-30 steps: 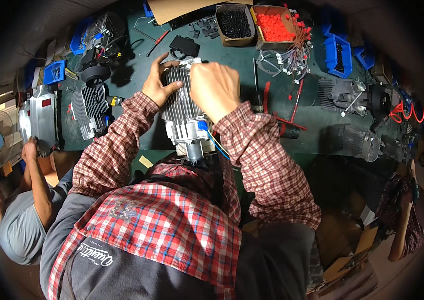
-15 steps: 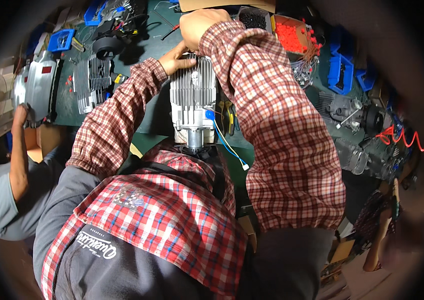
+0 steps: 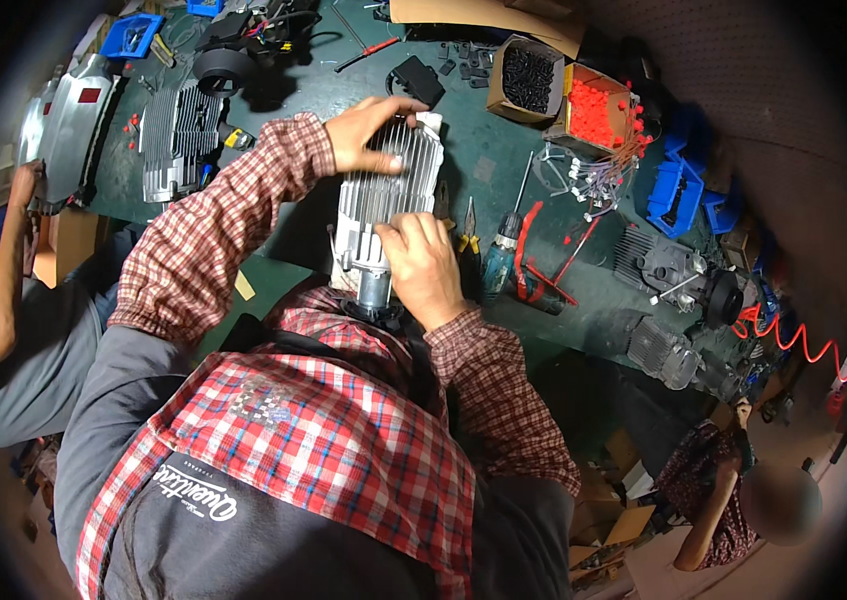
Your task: The person assembles a silver finned electronic component on a workbench. They use pliers to bend and insert metal pins into the component, then use a screwdriver to tighten screws. The person retrieves additional pins from a cardboard box and continues the assembly process.
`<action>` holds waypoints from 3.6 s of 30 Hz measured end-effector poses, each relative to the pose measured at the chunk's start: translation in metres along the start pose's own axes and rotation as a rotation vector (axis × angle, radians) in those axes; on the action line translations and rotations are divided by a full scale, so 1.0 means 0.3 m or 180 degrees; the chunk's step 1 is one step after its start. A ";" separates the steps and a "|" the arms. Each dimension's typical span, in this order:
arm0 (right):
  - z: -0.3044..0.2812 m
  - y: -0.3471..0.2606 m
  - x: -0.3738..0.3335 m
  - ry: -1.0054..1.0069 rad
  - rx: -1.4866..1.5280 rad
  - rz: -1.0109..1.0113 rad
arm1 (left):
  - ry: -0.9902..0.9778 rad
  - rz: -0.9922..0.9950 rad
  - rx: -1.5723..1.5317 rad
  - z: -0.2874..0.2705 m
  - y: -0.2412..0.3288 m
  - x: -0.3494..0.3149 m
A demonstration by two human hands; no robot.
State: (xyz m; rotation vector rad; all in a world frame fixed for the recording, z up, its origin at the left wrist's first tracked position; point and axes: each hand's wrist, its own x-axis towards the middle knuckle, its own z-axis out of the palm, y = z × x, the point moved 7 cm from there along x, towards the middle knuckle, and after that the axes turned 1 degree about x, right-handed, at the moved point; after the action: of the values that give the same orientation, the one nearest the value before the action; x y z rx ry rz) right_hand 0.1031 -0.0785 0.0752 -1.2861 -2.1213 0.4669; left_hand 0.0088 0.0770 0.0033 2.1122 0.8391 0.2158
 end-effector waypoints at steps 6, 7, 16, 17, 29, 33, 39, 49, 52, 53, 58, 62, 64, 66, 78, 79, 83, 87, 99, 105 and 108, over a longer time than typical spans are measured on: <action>0.036 0.011 -0.019 0.0245 0.0466 0.0201 | 0.0072 0.0015 0.0716 0.002 0.055 -0.056; 0.039 0.020 -0.034 0.0325 0.0580 0.0285 | 0.0064 -0.0122 0.0646 0.001 0.058 -0.059; -0.053 0.075 -0.032 0.0228 0.0142 0.0229 | 0.0151 -0.0143 0.0947 0.032 0.102 -0.045; -0.064 0.117 0.004 0.0334 0.0042 0.0445 | 0.0139 -0.0181 0.0964 0.037 0.104 -0.047; 0.061 0.232 0.201 -0.0603 -0.1008 0.0054 | 0.0503 0.0073 0.1272 0.133 0.074 -0.060; 0.066 0.260 0.184 -0.0857 -0.0892 0.0161 | 0.0438 -0.0262 0.1355 0.196 0.061 -0.043; 0.033 0.347 -0.116 0.0078 0.0558 0.1385 | 0.0399 -0.0525 0.1343 0.237 0.085 -0.007; 0.192 0.392 -0.256 0.0154 0.1290 0.2249 | 0.0655 -0.0437 0.1393 0.269 0.049 0.023; 0.189 0.392 -0.256 0.0160 0.1160 0.2178 | 0.0605 -0.0451 0.1395 0.275 0.052 0.022; 0.195 0.401 -0.263 0.0189 0.1256 0.2167 | 0.0558 -0.0466 0.1396 0.274 0.056 0.022; 0.216 0.425 -0.279 0.0336 0.1566 0.2237 | 0.0607 -0.0459 0.1402 0.277 0.053 0.029; 0.208 0.399 -0.268 0.0421 0.1174 0.2295 | 0.0660 -0.0442 0.1402 0.272 0.053 0.023; 0.198 0.382 -0.258 0.0422 0.0807 0.2270 | 0.0655 -0.0455 0.1364 0.274 0.048 0.024; 0.190 0.378 -0.257 0.0461 0.0660 0.2278 | 0.0646 -0.0440 0.1337 0.278 0.053 0.029; 0.095 0.613 -0.536 0.1060 0.0989 0.3151 | 0.0571 -0.0388 0.1235 0.259 0.046 0.013; 0.124 0.649 -0.595 0.0708 -0.0112 0.2884 | 0.0522 -0.0401 0.1249 0.260 0.045 0.017; 0.223 0.599 -0.551 -0.0547 -0.1775 0.2765 | 0.0466 -0.0367 0.1363 0.264 0.007 0.011; 0.299 0.652 -0.573 -0.0282 -0.2423 0.2704 | 0.0321 -0.0303 0.1536 0.260 0.005 0.031; 0.094 0.509 -0.310 0.0815 0.1443 0.3120 | 0.0494 -0.0481 0.1536 0.273 0.012 0.025; 0.207 0.402 -0.271 0.0325 0.1277 0.2831 | 0.0577 -0.0506 0.1533 0.283 0.038 0.044; 0.213 0.386 -0.266 0.0482 0.0846 0.2769 | 0.0632 -0.0544 0.1469 0.294 0.048 0.037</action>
State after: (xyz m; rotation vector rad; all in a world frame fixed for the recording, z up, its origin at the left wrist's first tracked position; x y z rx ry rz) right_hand 0.1660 -0.0943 -0.0648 -1.9583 -1.2323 0.9269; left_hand 0.0617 0.0211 -0.0435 2.4528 1.2798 0.1528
